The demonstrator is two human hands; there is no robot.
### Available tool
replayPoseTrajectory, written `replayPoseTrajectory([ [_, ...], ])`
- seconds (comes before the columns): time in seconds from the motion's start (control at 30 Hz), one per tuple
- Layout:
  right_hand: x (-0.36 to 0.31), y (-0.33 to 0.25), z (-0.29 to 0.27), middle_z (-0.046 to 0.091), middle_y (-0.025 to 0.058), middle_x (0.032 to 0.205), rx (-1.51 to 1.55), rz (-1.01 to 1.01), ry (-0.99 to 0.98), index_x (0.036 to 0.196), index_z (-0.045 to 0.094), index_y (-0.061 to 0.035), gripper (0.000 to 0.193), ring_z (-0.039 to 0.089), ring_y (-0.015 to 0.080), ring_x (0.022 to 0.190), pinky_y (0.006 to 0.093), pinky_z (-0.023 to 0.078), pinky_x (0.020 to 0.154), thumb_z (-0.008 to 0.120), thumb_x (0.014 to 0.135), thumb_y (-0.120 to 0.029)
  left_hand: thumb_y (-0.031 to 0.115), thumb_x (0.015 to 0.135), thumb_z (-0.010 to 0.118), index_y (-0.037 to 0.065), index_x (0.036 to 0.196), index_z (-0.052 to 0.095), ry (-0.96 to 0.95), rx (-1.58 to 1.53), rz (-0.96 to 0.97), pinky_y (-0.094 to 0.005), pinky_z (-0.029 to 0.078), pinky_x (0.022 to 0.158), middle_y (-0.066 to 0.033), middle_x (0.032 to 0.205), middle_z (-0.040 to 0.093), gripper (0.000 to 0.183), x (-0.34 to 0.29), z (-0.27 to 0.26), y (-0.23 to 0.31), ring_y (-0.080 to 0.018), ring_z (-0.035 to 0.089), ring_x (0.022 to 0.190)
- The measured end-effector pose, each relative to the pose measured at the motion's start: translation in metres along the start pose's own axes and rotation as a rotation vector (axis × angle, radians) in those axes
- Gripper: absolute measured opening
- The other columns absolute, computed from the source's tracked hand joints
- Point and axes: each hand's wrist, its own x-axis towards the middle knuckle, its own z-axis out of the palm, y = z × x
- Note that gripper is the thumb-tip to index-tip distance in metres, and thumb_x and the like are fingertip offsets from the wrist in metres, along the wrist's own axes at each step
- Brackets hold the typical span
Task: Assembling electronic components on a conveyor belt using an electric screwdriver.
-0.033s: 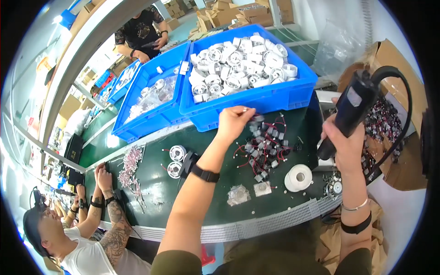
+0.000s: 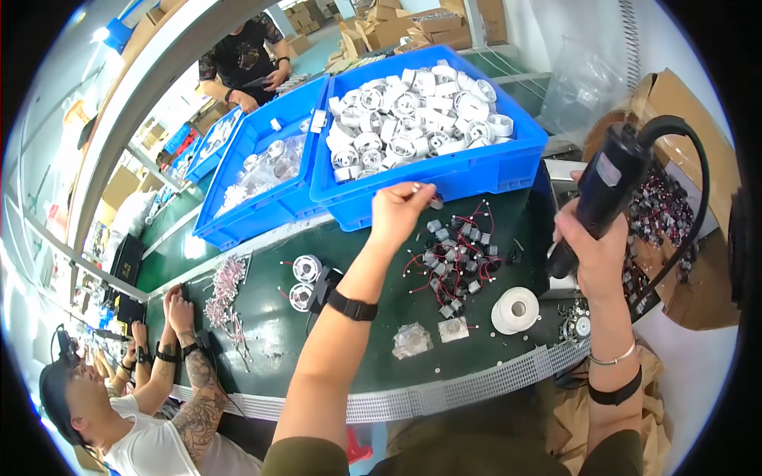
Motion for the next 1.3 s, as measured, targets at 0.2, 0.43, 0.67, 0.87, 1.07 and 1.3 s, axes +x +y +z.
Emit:
replayPoseTrajectory([
  [0.2, 0.009, 0.013, 0.008, 0.058, 0.0028, 0.078, -0.008, -0.037, 0.057, 0.119, 0.046, 0.0015, 0.051, 0.055, 0.0102, 0.066, 0.0235, 0.044, 0.063, 0.07, 0.075, -0.009, 0.015, 0.085, 0.063, 0.002, 0.082, 0.065, 0.051, -0.128, -0.051, -0.0251, 0.05, 0.062, -0.0049, 0.074, 0.065, 0.014, 0.003, -0.018, 0.05, -0.0119, 0.062, 0.065],
  [0.43, 0.001, 0.012, 0.033, 0.055, 0.0098, 0.098, -0.174, -0.362, 0.278, 0.108, 0.049, 0.0008, 0.039, 0.053, 0.0166, 0.09, 0.0321, 0.042, 0.084, 0.069, 0.076, -0.009, 0.018, 0.088, 0.059, 0.002, 0.087, 0.063, -0.084, -0.34, -0.092, -0.025, 0.05, 0.063, -0.0045, 0.074, 0.064, 0.016, -0.005, -0.023, 0.059, -0.0128, 0.062, 0.066],
  [0.67, -0.036, 0.022, 0.065, 0.054, 0.0124, 0.107, -0.082, -0.053, -0.197, 0.117, 0.049, 0.0019, 0.041, 0.055, 0.014, 0.087, 0.0254, 0.047, 0.074, 0.064, 0.08, -0.007, 0.011, 0.087, 0.058, -0.001, 0.087, 0.063, -0.435, -0.515, -0.069, -0.0263, 0.05, 0.059, -0.0081, 0.073, 0.063, 0.013, -0.039, -0.011, 0.081, -0.014, 0.06, 0.062],
  [0.87, -0.031, 0.046, 0.056, 0.058, 0.0019, 0.087, -0.065, 0.15, -0.329, 0.105, 0.051, 0.0004, 0.028, 0.055, 0.0056, 0.075, 0.0193, 0.046, 0.067, 0.063, 0.08, 0.001, 0.012, 0.086, 0.06, -0.002, 0.087, 0.065, -0.428, -0.261, -0.103, -0.0264, 0.049, 0.061, -0.0079, 0.075, 0.064, 0.015, -0.046, -0.009, 0.073, -0.0126, 0.06, 0.065],
  [1.07, -0.035, 0.048, 0.04, 0.059, 0.0055, 0.093, -0.033, 0.138, -0.303, 0.104, 0.055, 0.0014, 0.028, 0.056, 0.0082, 0.08, 0.0215, 0.047, 0.068, 0.063, 0.078, 0.005, 0.02, 0.081, 0.062, 0.002, 0.092, 0.066, -0.067, 0.433, 0.205, -0.0316, 0.05, 0.065, -0.0133, 0.079, 0.066, 0.022, 0.008, -0.017, 0.066, -0.0196, 0.064, 0.068],
  [1.3, -0.034, 0.038, 0.048, 0.057, 0.0059, 0.086, 0.139, 0.29, -0.302, 0.107, 0.052, 0.005, 0.028, 0.059, 0.0126, 0.078, 0.0247, 0.05, 0.072, 0.059, 0.08, 0.005, 0.03, 0.066, 0.069, 0.001, 0.1, 0.061, -0.318, 1.21, 0.18, -0.0421, 0.048, 0.08, -0.0209, 0.096, 0.063, 0.046, 0.144, -0.05, 0.001, -0.0358, 0.06, 0.091],
])
